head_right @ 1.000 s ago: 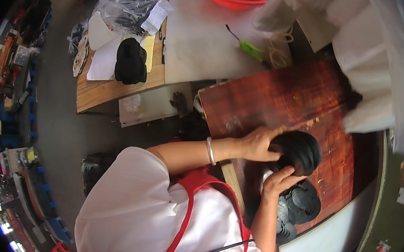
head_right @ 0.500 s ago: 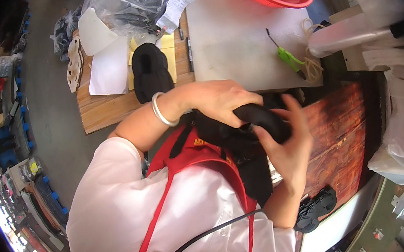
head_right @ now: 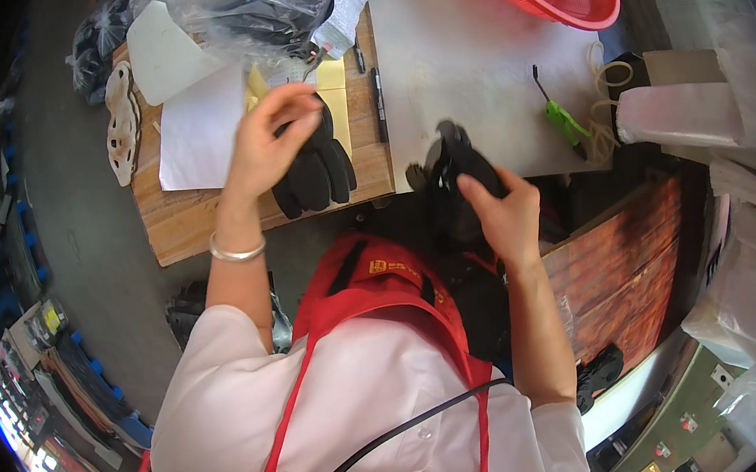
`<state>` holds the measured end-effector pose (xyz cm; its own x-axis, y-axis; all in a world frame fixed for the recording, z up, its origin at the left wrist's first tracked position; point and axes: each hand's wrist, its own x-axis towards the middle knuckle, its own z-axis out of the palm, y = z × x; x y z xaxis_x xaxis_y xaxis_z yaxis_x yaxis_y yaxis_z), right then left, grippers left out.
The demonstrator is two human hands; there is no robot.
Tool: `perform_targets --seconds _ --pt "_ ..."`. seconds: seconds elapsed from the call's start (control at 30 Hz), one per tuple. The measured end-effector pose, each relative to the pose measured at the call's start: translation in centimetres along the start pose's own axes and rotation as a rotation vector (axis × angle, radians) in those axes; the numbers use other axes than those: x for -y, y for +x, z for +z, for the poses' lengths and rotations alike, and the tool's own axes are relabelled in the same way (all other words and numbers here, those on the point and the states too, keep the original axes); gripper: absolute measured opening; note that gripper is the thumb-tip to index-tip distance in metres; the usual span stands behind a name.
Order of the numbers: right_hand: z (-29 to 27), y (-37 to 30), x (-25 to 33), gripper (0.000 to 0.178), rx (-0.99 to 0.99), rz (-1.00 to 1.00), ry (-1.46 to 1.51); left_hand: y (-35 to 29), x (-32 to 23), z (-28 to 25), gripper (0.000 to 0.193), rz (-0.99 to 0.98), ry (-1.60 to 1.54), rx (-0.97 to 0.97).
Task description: The person assembles black footwear components by hand, aligning and stacking them on a workbench. They then place the assembled parts into a plastic bag and tie it shut.
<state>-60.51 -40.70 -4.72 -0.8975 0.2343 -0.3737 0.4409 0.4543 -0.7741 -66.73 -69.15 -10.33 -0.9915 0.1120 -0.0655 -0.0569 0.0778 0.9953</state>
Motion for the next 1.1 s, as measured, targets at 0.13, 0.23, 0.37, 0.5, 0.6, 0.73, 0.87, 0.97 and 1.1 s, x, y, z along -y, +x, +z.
perform_targets --seconds 0.13,0.23,0.37,0.5,0.6,0.73,0.87,0.97,1.1 --pt "2.8 3.0 0.7 0.033 -0.031 -0.115 0.378 -2.6 1.1 -3.9 0.032 0.015 0.211 0.001" --pt "6.8 5.6 -0.7 0.036 0.038 -0.164 0.648 -4.4 1.7 -4.5 0.030 -0.035 0.302 0.001" --pt "13.2 8.2 -5.8 0.042 0.115 0.223 0.863 -5.9 2.1 -4.2 0.029 -0.083 0.342 -0.006" --pt "16.6 6.2 -10.8 0.043 0.121 0.470 0.878 -6.3 1.8 -4.2 0.027 -0.055 0.438 0.020" --pt "16.9 4.8 -11.5 0.046 0.105 0.424 0.657 -5.9 1.4 -4.4 0.026 -0.034 0.474 0.002" --pt "15.2 3.9 -10.2 0.059 0.057 0.163 -0.075 -4.6 1.0 -4.0 0.025 0.081 0.635 0.016" --pt "11.0 0.6 -10.6 0.061 0.116 0.106 -0.442 -3.3 0.2 -1.5 0.019 0.174 0.574 0.024" --pt "6.6 -5.2 -12.5 0.035 0.032 -0.124 -0.166 -2.0 -0.5 2.9 0.016 0.343 0.558 0.124" --pt "2.1 -15.2 -15.2 0.033 -0.161 -0.127 0.012 -2.8 -2.1 11.8 0.017 0.463 0.514 0.436"
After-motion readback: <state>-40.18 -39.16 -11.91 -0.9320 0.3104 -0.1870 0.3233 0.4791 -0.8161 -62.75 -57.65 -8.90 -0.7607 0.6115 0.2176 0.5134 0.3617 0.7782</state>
